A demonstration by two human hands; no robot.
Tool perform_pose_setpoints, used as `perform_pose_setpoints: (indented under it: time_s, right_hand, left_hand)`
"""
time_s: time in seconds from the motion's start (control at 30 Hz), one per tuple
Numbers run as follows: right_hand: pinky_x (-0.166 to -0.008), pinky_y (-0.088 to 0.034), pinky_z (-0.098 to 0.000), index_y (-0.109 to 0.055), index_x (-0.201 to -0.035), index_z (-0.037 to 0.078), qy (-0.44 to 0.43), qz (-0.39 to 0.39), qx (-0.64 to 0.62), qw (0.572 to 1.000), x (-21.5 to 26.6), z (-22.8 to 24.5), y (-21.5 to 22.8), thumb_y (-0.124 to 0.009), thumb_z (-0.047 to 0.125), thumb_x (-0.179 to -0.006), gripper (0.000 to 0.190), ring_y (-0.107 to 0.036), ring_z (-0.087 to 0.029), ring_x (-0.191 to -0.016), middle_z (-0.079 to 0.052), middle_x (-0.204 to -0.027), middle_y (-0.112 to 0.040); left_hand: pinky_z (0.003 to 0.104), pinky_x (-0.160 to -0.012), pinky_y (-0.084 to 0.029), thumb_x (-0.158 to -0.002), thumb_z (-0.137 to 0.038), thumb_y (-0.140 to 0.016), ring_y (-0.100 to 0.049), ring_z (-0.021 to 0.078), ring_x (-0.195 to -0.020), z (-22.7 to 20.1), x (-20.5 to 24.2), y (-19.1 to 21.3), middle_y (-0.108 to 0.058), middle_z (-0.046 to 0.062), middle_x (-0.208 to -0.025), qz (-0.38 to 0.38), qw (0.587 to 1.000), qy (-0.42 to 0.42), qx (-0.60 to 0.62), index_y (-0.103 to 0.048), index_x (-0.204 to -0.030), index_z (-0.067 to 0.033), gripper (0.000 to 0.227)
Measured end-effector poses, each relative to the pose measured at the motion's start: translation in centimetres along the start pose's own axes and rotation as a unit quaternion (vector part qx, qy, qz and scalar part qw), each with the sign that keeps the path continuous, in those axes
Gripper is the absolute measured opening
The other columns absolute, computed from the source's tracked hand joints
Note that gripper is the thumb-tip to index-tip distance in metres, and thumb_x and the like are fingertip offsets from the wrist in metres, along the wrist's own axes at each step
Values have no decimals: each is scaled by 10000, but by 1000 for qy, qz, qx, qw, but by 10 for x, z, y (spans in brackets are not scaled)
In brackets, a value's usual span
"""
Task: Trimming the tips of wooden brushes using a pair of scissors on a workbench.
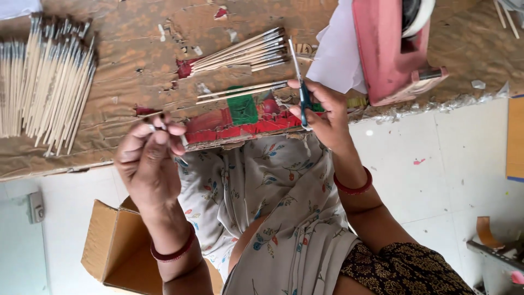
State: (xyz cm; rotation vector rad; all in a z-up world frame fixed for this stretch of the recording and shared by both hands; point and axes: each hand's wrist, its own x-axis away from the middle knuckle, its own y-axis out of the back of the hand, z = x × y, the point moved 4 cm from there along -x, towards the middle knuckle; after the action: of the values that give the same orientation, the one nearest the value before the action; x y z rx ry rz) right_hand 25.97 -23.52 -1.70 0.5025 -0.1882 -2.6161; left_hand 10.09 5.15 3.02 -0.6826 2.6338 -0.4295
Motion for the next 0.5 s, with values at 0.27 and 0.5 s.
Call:
perform_pose_setpoints:
  time_s: [0.27, 0.5]
  right_hand:
    - [-766, -472, -258, -673, -1342, 29, 82, 61, 46, 994, 19, -2, 0, -816, 212, -914, 487, -599, -107, -751, 18, -833, -637]
    - [-794, -450, -324, -686, -1263, 68, 97, 214, 6, 972, 68, 21, -58, -828, 356, -783, 578, -601, -122, -642, 48, -689, -601]
  left_hand:
    - [280, -749, -555, -1047, -18, -640, -722, 197, -953, 52, 64, 34, -735, 163, -1173, -41, 978, 199, 47, -688, -1239, 41, 207]
    - [246, -757, -533, -1067, -92, -615, -676, 129, -832, 52, 84, 32, -748, 128, -1113, -22, 965, 258, 49, -675, -1291, 24, 260]
